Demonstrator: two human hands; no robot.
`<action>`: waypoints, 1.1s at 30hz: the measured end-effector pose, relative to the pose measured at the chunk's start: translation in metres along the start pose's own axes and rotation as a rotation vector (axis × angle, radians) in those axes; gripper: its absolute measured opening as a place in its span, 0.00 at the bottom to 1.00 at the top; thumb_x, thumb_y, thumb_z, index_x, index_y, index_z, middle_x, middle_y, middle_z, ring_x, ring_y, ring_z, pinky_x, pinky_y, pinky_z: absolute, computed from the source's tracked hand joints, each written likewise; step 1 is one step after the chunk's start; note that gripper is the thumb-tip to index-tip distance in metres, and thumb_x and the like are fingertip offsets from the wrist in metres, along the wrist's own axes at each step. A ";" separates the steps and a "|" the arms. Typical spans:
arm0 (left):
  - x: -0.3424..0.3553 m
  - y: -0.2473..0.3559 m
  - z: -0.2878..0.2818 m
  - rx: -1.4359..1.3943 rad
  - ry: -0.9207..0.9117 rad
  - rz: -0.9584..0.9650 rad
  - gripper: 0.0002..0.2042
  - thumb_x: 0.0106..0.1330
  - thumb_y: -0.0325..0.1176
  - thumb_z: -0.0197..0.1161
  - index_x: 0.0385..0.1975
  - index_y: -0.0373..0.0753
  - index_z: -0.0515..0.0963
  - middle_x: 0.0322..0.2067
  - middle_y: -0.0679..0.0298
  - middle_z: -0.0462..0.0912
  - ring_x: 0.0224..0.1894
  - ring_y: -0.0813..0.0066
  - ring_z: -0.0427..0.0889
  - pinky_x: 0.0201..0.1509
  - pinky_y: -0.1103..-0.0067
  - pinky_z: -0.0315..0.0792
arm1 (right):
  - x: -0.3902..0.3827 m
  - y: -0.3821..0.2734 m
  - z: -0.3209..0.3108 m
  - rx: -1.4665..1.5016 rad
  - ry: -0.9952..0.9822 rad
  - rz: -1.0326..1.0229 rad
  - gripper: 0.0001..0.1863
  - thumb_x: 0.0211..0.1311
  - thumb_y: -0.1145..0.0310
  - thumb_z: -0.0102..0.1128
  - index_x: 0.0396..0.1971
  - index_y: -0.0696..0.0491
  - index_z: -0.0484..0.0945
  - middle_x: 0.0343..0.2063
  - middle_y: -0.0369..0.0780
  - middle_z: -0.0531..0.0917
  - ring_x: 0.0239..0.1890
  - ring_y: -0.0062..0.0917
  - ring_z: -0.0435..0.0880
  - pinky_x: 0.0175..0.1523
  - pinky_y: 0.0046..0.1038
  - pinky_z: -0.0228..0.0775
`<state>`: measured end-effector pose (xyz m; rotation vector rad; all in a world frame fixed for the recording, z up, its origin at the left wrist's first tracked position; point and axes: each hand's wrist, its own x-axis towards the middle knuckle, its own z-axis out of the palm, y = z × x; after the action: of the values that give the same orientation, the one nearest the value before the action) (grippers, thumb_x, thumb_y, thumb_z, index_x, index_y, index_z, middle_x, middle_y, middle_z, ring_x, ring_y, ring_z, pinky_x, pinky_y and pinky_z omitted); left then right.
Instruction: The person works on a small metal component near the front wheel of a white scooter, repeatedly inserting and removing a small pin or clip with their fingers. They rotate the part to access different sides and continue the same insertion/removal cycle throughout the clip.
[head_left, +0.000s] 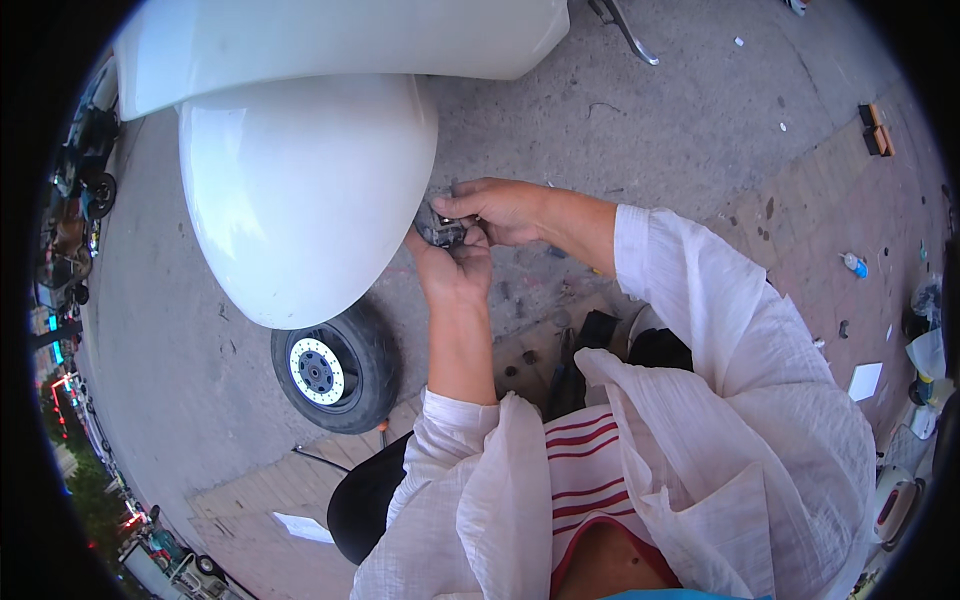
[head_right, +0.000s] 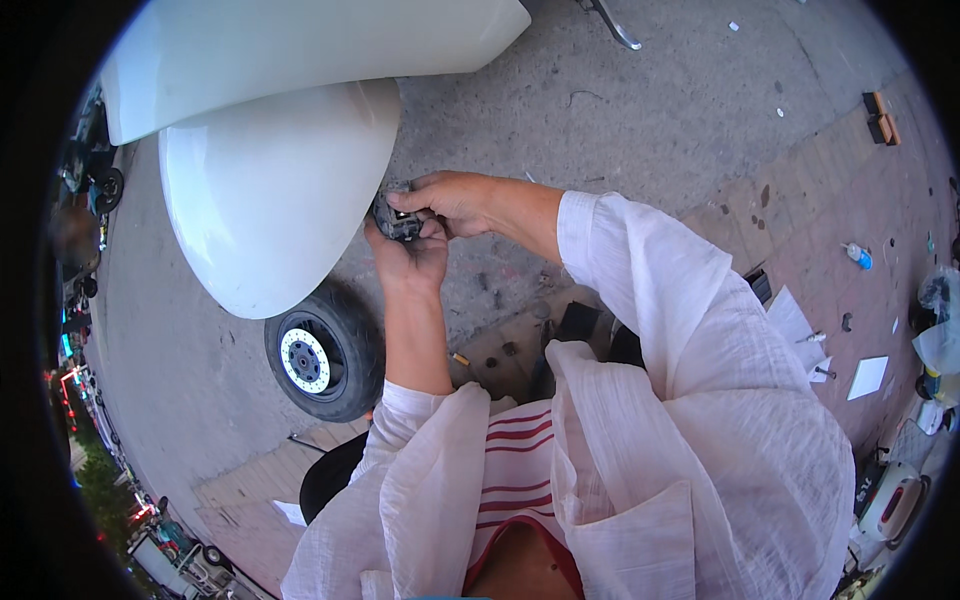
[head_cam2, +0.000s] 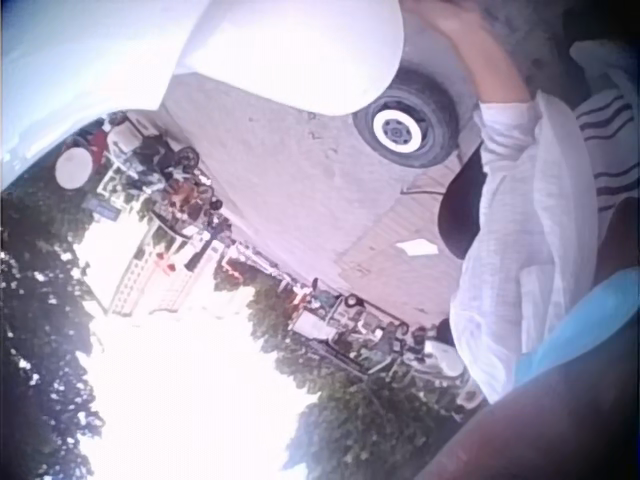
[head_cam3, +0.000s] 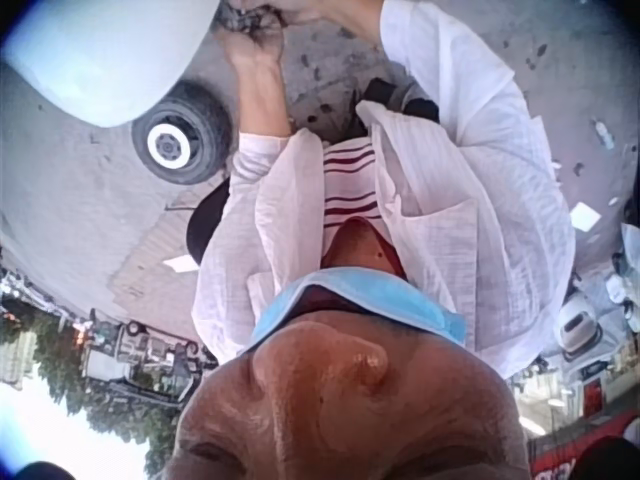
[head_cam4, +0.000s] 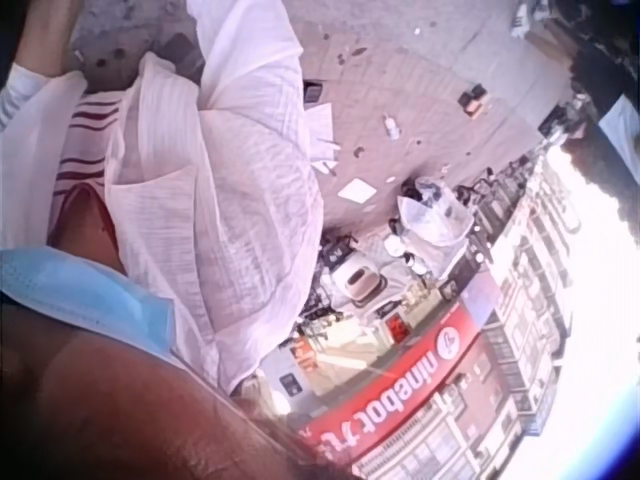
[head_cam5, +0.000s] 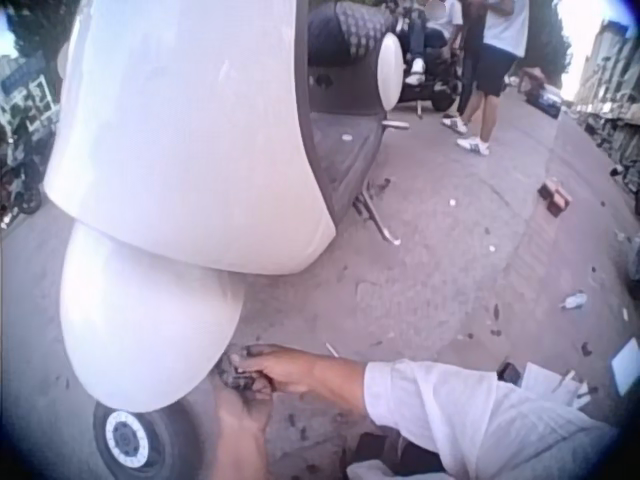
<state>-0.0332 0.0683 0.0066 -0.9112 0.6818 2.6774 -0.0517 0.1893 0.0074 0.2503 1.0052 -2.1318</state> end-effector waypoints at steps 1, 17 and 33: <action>0.001 0.000 -0.003 0.006 -0.035 -0.004 0.20 0.74 0.51 0.40 0.42 0.40 0.72 0.37 0.66 0.79 0.36 0.77 0.80 0.29 0.84 0.75 | 0.002 0.000 -0.001 0.006 0.015 0.004 0.23 0.66 0.56 0.59 0.48 0.61 0.71 0.42 0.41 0.78 0.40 0.20 0.76 0.46 0.26 0.74; 0.013 -0.002 -0.018 0.041 -0.089 -0.023 0.22 0.74 0.51 0.38 0.44 0.39 0.72 0.39 0.64 0.79 0.39 0.74 0.80 0.42 0.78 0.76 | 0.006 0.004 0.000 -0.158 0.196 -0.048 0.21 0.64 0.56 0.62 0.41 0.61 0.76 0.30 0.37 0.78 0.26 0.17 0.71 0.33 0.22 0.69; 0.010 0.003 -0.012 0.122 -0.148 -0.062 0.19 0.73 0.51 0.41 0.44 0.42 0.71 0.39 0.65 0.78 0.38 0.75 0.80 0.40 0.78 0.75 | 0.002 0.000 0.019 -0.218 0.267 -0.074 0.27 0.63 0.53 0.63 0.43 0.66 0.73 0.34 0.42 0.78 0.30 0.18 0.73 0.35 0.24 0.71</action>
<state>-0.0362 0.0598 -0.0073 -0.6844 0.7607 2.5853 -0.0505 0.1743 0.0193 0.4031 1.4103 -2.0684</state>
